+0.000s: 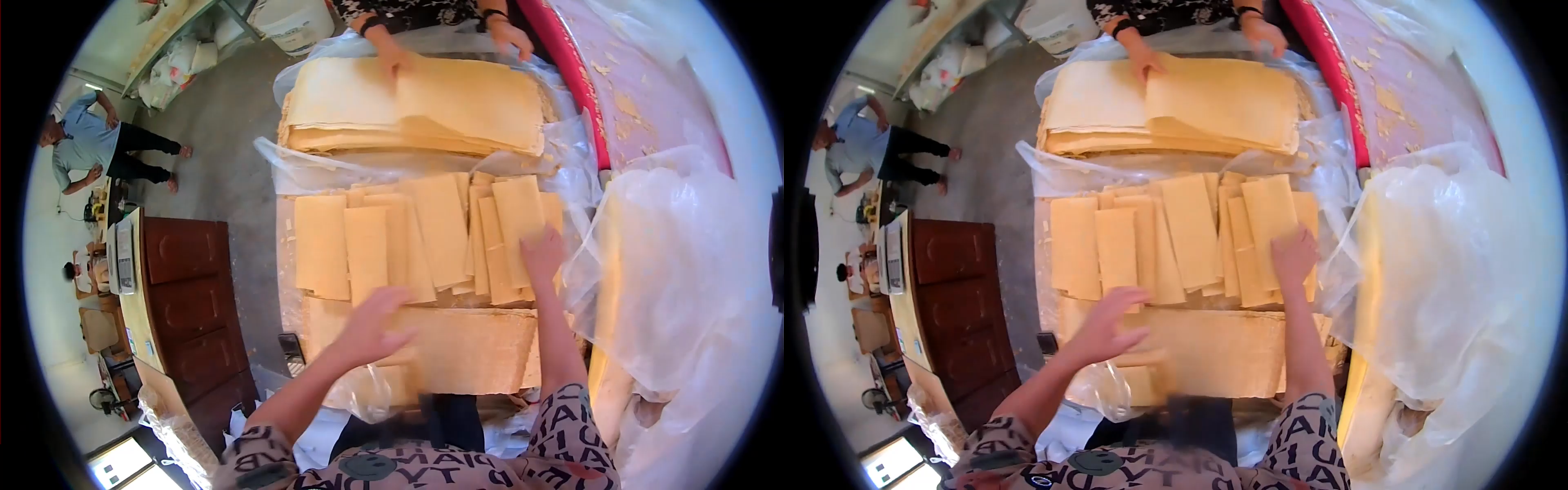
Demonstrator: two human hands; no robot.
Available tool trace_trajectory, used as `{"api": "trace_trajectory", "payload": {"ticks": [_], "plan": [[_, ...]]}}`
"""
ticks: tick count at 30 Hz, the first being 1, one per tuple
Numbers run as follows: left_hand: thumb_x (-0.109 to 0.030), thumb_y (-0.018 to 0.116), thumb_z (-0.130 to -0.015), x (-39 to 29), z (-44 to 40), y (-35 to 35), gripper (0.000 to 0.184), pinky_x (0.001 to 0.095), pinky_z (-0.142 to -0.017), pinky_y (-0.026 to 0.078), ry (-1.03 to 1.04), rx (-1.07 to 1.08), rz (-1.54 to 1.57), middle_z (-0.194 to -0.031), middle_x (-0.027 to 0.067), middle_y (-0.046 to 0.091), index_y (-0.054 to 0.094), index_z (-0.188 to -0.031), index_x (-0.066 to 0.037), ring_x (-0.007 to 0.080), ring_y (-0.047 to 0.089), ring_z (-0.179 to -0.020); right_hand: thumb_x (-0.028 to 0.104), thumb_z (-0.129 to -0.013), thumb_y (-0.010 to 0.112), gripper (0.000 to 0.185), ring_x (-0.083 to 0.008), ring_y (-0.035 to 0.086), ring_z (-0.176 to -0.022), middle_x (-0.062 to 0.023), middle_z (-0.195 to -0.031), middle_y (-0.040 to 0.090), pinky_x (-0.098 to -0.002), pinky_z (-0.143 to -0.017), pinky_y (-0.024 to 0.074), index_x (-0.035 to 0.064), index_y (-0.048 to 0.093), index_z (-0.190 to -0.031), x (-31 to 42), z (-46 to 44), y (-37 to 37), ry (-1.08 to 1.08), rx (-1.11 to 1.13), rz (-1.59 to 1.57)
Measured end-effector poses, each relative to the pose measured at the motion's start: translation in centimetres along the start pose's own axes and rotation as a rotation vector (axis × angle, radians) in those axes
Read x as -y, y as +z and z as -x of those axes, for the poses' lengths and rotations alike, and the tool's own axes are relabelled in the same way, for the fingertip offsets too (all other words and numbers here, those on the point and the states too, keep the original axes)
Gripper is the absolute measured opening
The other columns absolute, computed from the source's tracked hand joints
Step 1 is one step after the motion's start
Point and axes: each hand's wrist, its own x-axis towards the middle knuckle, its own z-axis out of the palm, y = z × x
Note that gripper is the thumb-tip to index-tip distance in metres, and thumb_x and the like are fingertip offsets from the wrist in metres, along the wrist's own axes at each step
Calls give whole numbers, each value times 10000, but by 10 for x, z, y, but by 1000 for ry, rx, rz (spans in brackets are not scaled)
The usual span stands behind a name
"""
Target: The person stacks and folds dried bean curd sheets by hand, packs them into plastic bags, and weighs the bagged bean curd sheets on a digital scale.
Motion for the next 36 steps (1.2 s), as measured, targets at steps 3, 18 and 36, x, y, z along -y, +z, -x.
{"api": "trace_trajectory", "payload": {"ticks": [3, 18, 36], "plan": [[-248, 673, -766, 17, -90, 109, 580, 414, -1011, 345, -9, 9, 82, -1278, 205, 463, 458, -1238, 10, 344, 427, -1199, 287, -700, 680, 656, -341, 463, -1125, -161, -1225, 478, -463, -918, 392, 31, 433, -1251, -13, 26, 7, 34, 93, -62], [-312, 754, -659, 61, -215, 223, 811, 386, -929, 420, -594, -240, 498, -1213, 253, 486, 360, -1257, 69, 323, 489, -1140, 442, -728, 669, 747, -353, 458, -1156, -199, -1225, 483, -418, -955, 384, 15, 402, -1279, -85, -18, 15, 248, 318, -503], [2, 669, -743, 52, -129, 167, 557, 362, -839, 518, -566, -261, 1141, -1116, 126, 573, 397, -1229, -20, 227, 590, -991, 334, -711, 750, 684, -176, 584, -932, -112, -1044, 609, -302, -823, 459, -34, 474, -1218, -60, -17, 23, 400, 746, -976]]}}
